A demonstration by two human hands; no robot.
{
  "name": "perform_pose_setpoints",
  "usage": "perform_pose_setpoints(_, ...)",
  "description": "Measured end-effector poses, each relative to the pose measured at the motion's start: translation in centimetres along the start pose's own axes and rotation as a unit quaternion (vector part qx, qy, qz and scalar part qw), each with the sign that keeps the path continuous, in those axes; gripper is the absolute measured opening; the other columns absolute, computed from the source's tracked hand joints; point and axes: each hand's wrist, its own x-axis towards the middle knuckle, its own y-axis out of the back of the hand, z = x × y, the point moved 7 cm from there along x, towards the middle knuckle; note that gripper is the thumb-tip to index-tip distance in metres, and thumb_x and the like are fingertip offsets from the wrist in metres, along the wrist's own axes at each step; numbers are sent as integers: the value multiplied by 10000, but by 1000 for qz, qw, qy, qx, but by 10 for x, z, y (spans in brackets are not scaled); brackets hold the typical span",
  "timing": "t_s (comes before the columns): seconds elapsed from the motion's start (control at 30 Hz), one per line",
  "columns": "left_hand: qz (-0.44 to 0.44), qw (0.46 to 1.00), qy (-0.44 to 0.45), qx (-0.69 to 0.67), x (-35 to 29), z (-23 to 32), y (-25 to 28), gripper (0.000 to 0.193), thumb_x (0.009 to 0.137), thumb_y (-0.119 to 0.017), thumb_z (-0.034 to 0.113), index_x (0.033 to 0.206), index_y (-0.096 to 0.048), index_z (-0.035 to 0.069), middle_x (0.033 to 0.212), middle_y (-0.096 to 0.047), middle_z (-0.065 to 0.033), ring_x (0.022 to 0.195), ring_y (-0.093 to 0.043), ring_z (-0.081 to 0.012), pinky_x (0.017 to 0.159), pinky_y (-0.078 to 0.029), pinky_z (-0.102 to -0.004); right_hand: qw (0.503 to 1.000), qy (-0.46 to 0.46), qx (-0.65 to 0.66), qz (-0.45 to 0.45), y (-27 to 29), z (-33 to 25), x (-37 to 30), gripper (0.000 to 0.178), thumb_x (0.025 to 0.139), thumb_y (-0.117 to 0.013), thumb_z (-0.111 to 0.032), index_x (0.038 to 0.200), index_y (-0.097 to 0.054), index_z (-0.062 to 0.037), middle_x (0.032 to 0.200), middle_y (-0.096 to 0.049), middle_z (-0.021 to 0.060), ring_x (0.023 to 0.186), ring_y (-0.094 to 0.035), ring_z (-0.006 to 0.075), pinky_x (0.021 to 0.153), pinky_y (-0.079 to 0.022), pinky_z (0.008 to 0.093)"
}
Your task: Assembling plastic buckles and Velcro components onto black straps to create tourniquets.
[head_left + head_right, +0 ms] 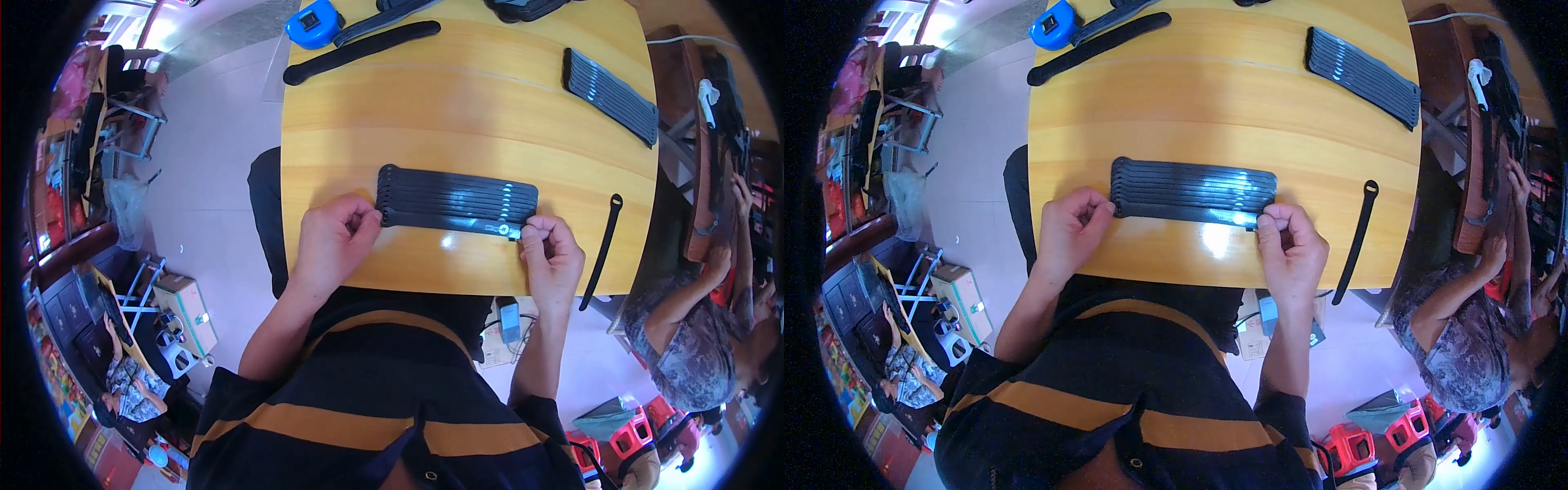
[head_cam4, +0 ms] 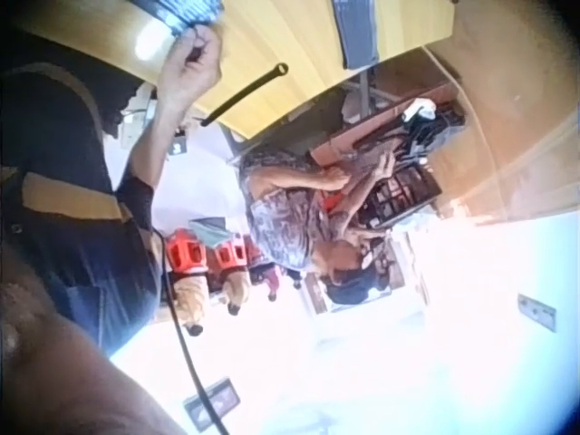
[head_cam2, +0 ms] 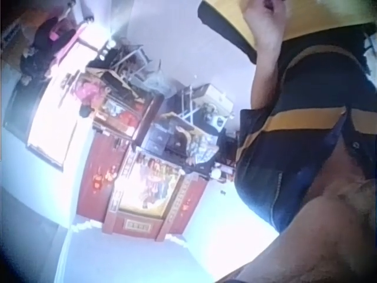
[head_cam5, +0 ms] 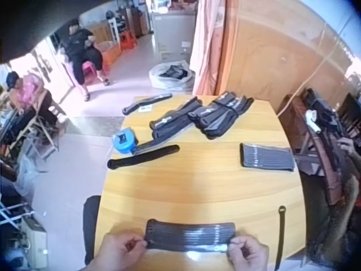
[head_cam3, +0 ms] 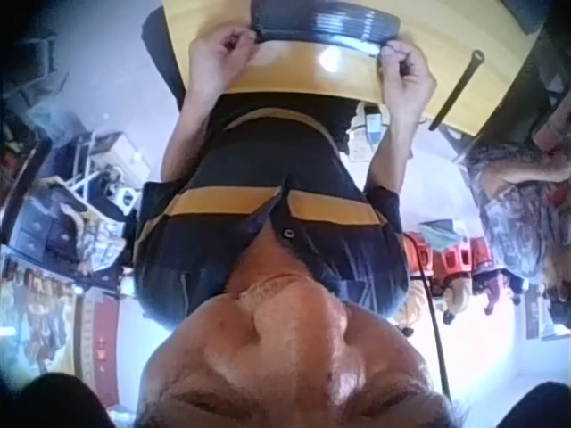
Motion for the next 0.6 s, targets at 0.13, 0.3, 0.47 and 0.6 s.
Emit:
perform_pose_setpoints(0.13, -3, 1000, 14, -4, 0, 1, -1, 113, 929, -690, 38, 826, -661, 2, 619, -559, 49, 571, -469, -4, 501, -365, -201, 1000, 5, -12, 2, 1, 2, 1, 53, 937, -714, -27, 980, -687, -13, 753, -629, -44, 652, -521, 6, 584, -435, 174)
perform_pose_setpoints(0.3, 1, 1000, 17, 6, 1, 2, -1, 116, 894, -702, 52, 801, -648, 7, 576, -593, -31, 510, -513, -56, 485, -400, -255, 1000, 10, -2, -1, 1, 3, 0, 63, 929, -719, -18, 982, -686, -13, 753, -629, -44, 654, -520, 6, 581, -433, 173)
perform_pose_setpoints(0.47, 9, 1000, 13, 23, 2, 2, -2, 120, 890, -708, 60, 797, -651, 9, 582, -617, -45, 507, -536, -61, 485, -415, -258, 1000, 1, 0, 2, 0, 5, 1, 63, 928, -713, -8, 983, -683, -11, 755, -631, -40, 660, -528, 4, 587, -443, 171)
perform_pose_setpoints(0.6, -4, 1000, 13, 23, 1, 2, -2, 116, 928, -680, 24, 819, -649, 1, 616, -552, 48, 574, -474, -6, 501, -361, -208, 1000, -6, -8, -1, -1, 3, 2, 64, 925, -713, -10, 975, -672, -7, 765, -644, -31, 665, -550, 9, 593, -463, 176)
